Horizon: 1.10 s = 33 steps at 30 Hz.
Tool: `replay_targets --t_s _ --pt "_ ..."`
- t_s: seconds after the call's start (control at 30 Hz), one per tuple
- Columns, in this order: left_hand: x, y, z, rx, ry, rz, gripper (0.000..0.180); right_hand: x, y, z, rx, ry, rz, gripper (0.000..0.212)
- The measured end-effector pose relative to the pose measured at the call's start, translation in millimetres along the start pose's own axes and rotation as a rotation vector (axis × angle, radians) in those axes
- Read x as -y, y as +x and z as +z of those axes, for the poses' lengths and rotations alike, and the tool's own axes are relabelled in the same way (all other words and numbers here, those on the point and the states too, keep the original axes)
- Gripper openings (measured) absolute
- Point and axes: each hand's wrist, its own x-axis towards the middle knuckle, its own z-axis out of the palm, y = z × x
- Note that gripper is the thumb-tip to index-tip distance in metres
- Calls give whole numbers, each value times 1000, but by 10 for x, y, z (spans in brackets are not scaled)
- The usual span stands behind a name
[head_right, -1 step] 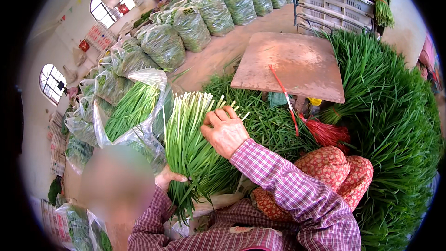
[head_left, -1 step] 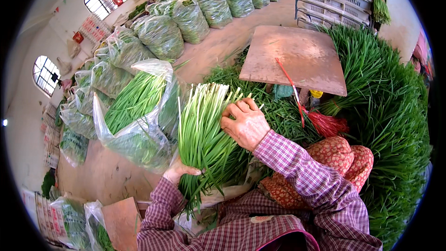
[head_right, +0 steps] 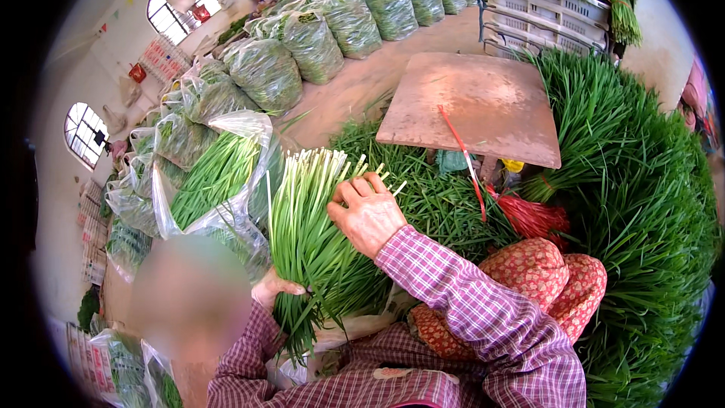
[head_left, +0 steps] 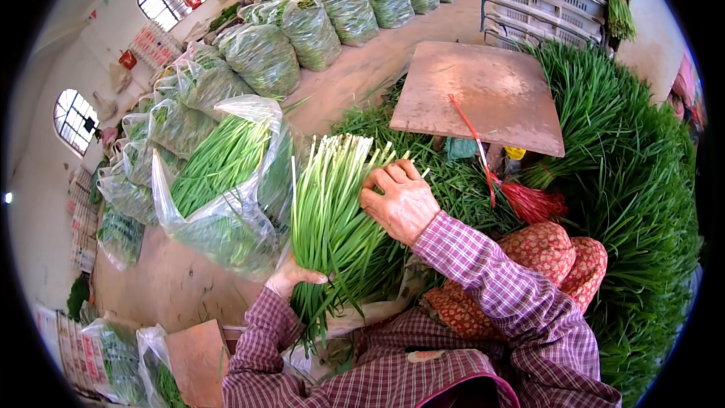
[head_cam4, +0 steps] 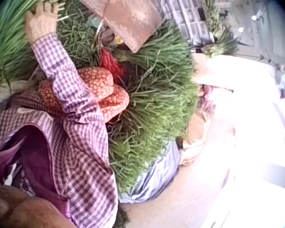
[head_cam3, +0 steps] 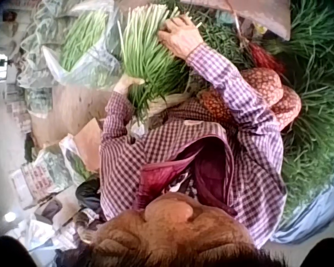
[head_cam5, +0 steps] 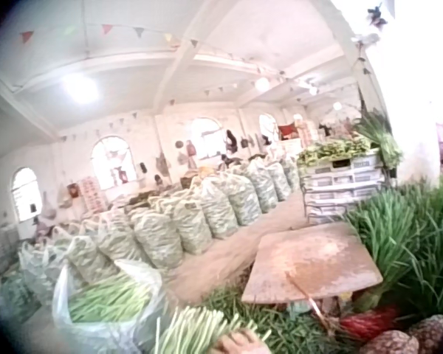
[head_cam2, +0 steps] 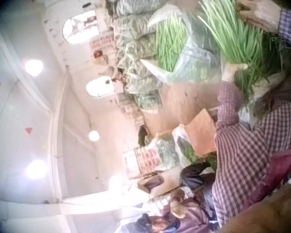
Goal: The person cleans and sorts leeks by hand, ties them into bundles with red plastic strings, and places the finished bundles into large clear plastic bags.
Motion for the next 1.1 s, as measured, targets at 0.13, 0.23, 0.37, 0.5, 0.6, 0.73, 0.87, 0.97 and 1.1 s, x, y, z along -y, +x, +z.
replay_targets --t_s 0.13,0.23,0.37,0.5,0.6,0.73,0.87,0.97,1.1 --pt "-12 19 -54 61 -32 -104 72 24 -41 92 45 -28 45 12" --pt "-28 14 7 59 -23 -35 67 -21 -38 95 28 113 169 9" --pt "-18 -44 2 71 -7 -22 74 -85 43 -70 79 362 397 9" --pt "104 -9 -90 77 -29 -38 75 -164 -27 -94 106 357 261 11" --pt "190 5 -166 75 -20 -50 77 -67 -92 -30 190 107 129 17" --pt "115 24 -120 67 -23 -77 80 46 -41 -56 261 54 10 15" --pt "131 0 -117 73 -39 -25 83 49 -31 26 151 -17 -31 11" --pt "115 36 -107 101 -34 -47 84 25 49 -65 142 62 147 12" --pt "233 61 -171 165 -63 -18 77 -170 141 -126 -141 552 331 4"
